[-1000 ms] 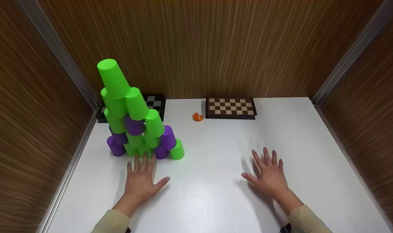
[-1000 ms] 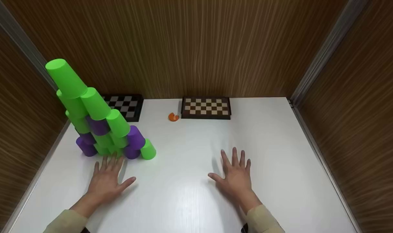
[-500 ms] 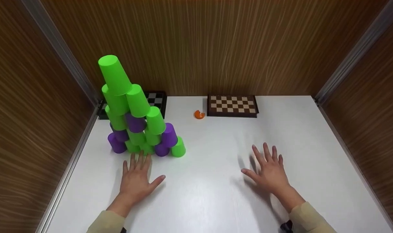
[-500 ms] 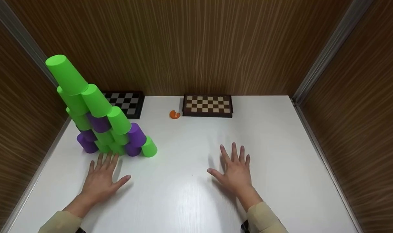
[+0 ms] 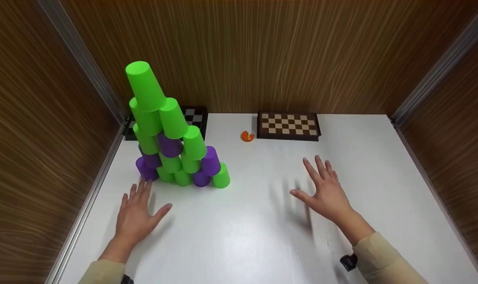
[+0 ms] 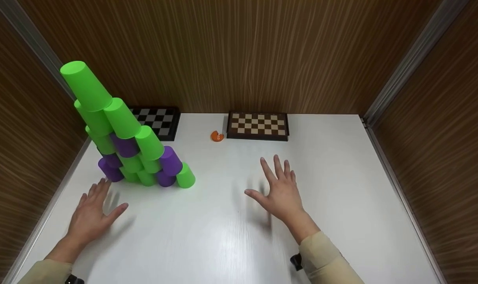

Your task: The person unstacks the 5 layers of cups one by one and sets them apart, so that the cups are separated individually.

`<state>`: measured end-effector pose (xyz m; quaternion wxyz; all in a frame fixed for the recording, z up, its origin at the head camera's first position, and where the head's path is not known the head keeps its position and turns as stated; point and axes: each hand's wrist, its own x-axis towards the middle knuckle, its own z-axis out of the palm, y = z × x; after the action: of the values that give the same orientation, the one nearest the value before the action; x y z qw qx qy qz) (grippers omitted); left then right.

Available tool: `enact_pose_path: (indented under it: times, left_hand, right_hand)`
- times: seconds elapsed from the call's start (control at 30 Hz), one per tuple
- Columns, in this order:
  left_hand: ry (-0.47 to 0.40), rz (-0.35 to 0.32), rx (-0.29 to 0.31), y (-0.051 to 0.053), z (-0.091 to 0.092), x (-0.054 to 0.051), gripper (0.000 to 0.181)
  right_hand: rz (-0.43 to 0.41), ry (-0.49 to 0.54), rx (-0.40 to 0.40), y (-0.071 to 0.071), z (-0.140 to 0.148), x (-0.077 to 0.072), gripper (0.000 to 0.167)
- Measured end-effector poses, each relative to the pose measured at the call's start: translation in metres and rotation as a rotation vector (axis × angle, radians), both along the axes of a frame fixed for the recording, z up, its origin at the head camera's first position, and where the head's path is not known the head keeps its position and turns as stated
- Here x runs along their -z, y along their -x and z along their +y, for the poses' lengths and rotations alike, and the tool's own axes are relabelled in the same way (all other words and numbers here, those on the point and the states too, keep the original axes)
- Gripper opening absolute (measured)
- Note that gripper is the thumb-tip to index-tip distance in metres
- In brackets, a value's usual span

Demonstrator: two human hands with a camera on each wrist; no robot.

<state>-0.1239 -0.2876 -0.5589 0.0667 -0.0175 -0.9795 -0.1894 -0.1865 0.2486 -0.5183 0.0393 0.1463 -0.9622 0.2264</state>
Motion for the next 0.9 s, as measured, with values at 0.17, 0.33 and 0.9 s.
enact_pose_path:
  times: [0.17, 0.33, 0.9]
  left_hand:
    - [-0.173, -0.011, -0.039, 0.016, -0.020, -0.003, 0.104]
    - [-0.334, -0.034, -0.079, 0.038, -0.035, -0.002, 0.108]
    - [-0.849, -0.173, -0.150, 0.087, -0.064, 0.025, 0.112]
  right_hand:
    - [0.005, 0.032, -0.028, 0.012, -0.011, -0.023, 0.099]
    - [0.005, 0.068, -0.050, 0.022, -0.025, -0.043, 0.099]
    - [0.020, 0.229, -0.173, 0.052, -0.092, -0.113, 0.092]
